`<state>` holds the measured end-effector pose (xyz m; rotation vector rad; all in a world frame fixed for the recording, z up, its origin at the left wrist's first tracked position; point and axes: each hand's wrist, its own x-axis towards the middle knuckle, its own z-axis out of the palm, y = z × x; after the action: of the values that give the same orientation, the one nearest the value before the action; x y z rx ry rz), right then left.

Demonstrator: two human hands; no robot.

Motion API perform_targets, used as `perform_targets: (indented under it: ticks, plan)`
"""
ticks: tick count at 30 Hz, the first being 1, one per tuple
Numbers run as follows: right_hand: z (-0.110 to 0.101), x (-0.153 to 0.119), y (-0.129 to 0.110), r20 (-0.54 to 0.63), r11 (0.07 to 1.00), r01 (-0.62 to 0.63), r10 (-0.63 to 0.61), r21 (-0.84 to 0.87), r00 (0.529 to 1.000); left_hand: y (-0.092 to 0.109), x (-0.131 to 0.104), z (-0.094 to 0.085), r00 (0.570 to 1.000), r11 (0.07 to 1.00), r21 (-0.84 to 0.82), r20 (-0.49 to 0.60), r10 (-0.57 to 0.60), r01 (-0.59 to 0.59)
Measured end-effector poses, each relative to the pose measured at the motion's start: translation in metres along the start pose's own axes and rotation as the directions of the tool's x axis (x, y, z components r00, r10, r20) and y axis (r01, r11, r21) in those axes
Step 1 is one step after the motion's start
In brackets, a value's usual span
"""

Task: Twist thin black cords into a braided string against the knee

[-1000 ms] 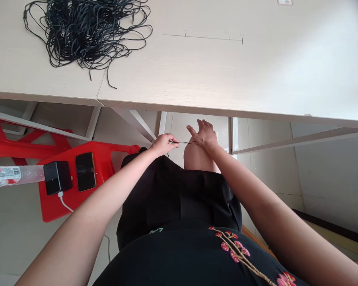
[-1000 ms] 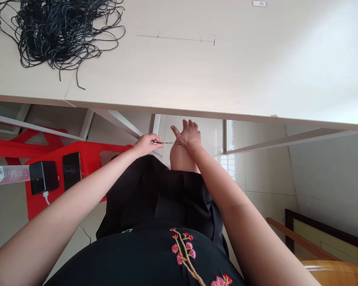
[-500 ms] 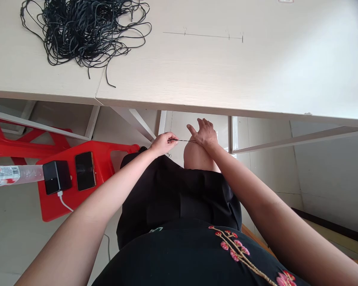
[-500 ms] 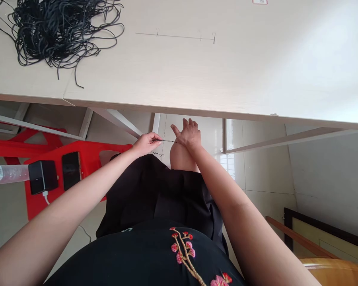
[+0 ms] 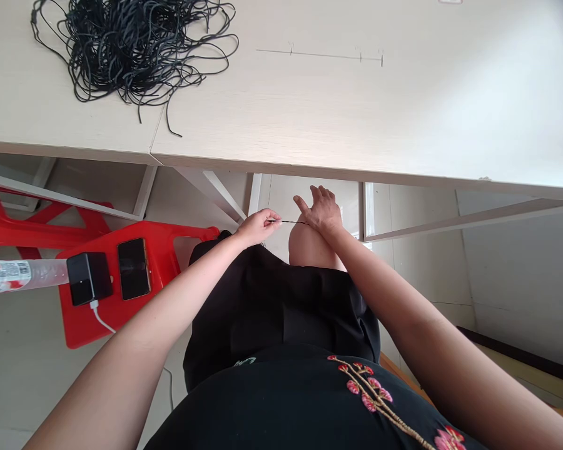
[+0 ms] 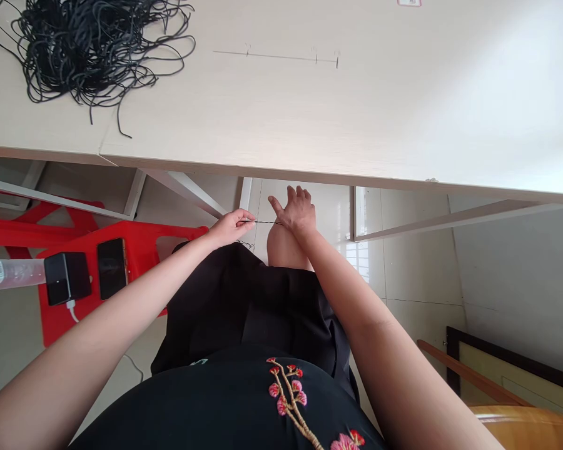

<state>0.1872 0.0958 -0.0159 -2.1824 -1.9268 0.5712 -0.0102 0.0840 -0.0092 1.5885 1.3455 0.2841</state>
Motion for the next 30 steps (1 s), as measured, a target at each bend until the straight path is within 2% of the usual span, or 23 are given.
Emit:
perform_targets:
  ticks: [3,6,9,12,17,22,28,30]
  plan:
    - [0.0003,0.0001,0.0,0.005,1.0,-0.004,0.004,-0.001,1.0,-0.0021,0.0003,0.0026,0.999,0.997,-0.063,-0.015,0.031,-0.032]
    - [0.0002,-0.0003,-0.0006,0.006,1.0,-0.001,0.001,0.002,1.0,0.0007,0.0006,0.0029,0.998,0.999,-0.005,-0.048,0.037,-0.038]
    - [0.0003,-0.0007,-0.001,0.002,1.0,0.006,-0.006,0.01,1.0,0.0044,0.0004,0.002,0.998,0.999,0.032,-0.053,-0.036,0.038]
    - [0.0001,-0.0006,-0.0008,0.007,1.0,0.007,-0.007,0.012,1.0,0.0045,-0.0003,0.0018,0.995,0.995,-0.012,-0.029,-0.095,0.095]
    - [-0.0003,-0.0006,-0.0006,0.0,1.0,0.01,-0.01,0.017,1.0,-0.0006,-0.0014,0.0033,1.0,0.986,-0.165,-0.011,-0.013,0.011]
    - [0.0002,-0.0011,-0.001,-0.008,1.0,0.021,-0.021,0.018,1.0,-0.0014,0.0012,0.0045,0.999,0.986,-0.166,-0.051,0.002,-0.01]
    - [-0.0002,-0.0013,-0.0009,0.008,1.0,0.011,-0.011,0.012,1.0,-0.0029,0.0023,0.003,0.99,0.987,-0.081,-0.004,-0.139,0.139]
    - [-0.0001,-0.0011,-0.0007,0.01,1.0,0.01,-0.01,0.011,1.0,-0.0029,0.0006,0.0027,0.99,0.985,-0.095,0.012,-0.141,0.141]
